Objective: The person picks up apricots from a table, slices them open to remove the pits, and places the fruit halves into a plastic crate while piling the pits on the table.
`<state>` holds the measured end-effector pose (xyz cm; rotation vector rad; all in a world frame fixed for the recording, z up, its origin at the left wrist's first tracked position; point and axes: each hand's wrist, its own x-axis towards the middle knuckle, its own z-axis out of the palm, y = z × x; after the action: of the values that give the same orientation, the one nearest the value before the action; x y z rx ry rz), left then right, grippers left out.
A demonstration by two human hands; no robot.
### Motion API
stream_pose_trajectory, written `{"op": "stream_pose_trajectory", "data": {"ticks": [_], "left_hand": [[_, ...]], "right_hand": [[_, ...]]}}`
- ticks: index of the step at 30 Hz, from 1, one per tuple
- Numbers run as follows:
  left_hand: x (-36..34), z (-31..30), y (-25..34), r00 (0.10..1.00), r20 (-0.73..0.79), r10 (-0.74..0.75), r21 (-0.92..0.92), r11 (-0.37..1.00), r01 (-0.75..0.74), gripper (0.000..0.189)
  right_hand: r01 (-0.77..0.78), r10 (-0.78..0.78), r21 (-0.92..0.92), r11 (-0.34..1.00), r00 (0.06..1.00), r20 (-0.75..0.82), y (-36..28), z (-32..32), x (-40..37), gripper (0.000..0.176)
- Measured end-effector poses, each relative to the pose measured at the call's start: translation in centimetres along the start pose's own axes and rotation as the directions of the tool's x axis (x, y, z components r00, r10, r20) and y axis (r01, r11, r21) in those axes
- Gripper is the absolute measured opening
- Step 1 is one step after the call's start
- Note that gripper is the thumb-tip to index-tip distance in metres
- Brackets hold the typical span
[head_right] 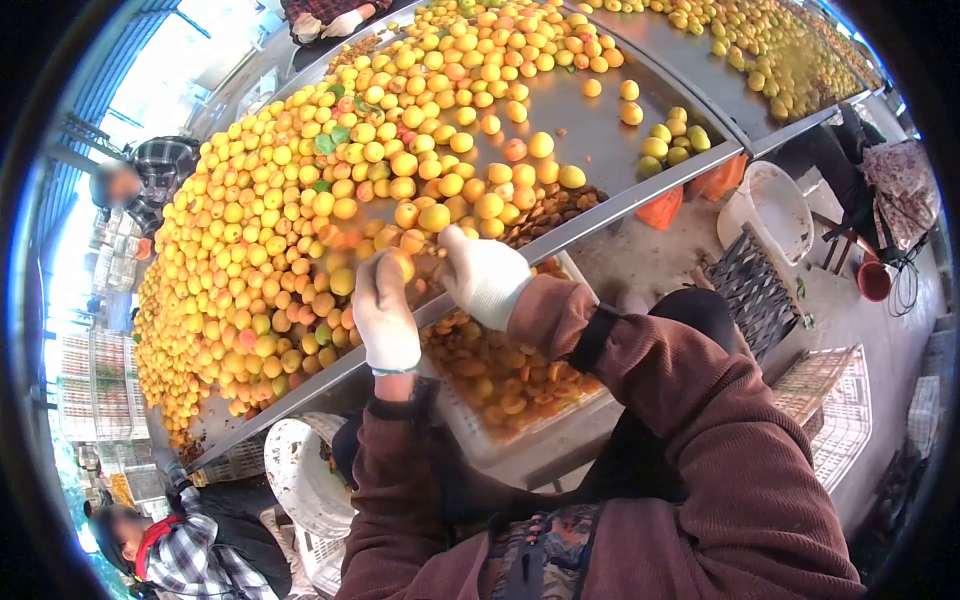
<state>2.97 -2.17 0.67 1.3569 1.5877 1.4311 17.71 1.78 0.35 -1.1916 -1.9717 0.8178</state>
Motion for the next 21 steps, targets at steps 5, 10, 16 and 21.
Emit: {"op": "stream_pose_trajectory", "data": {"ticks": [5, 10, 16, 21], "left_hand": [[0.2, -0.3, 0.4, 0.963, 0.221, -0.155, -0.712, 0.649, 0.268, 0.061], [0.0, -0.3, -0.6, 0.936, 0.287, -0.204, -0.764, 0.540, 0.352, 0.062], [-0.8, 1.6, -0.1, 0.949, 0.170, -0.265, -0.715, 0.629, 0.304, 0.065], [-0.6, 1.9, -0.6, 0.941, 0.164, -0.296, -0.716, 0.620, 0.320, 0.055]], "right_hand": [[-0.058, 0.021, 0.505, 0.861, 0.997, 0.079, 0.0, 1.7, -1.4, 0.032], [-0.050, 0.010, 0.486, 0.873, 0.996, 0.084, -0.1, 2.5, -2.3, 0.038], [-0.122, 0.109, 0.407, 0.905, 0.993, 0.055, -1.7, 2.7, -2.6, 0.043], [-0.090, 0.090, 0.243, 0.966, 0.996, 0.013, -0.1, 3.4, -2.3, 0.031]]}}
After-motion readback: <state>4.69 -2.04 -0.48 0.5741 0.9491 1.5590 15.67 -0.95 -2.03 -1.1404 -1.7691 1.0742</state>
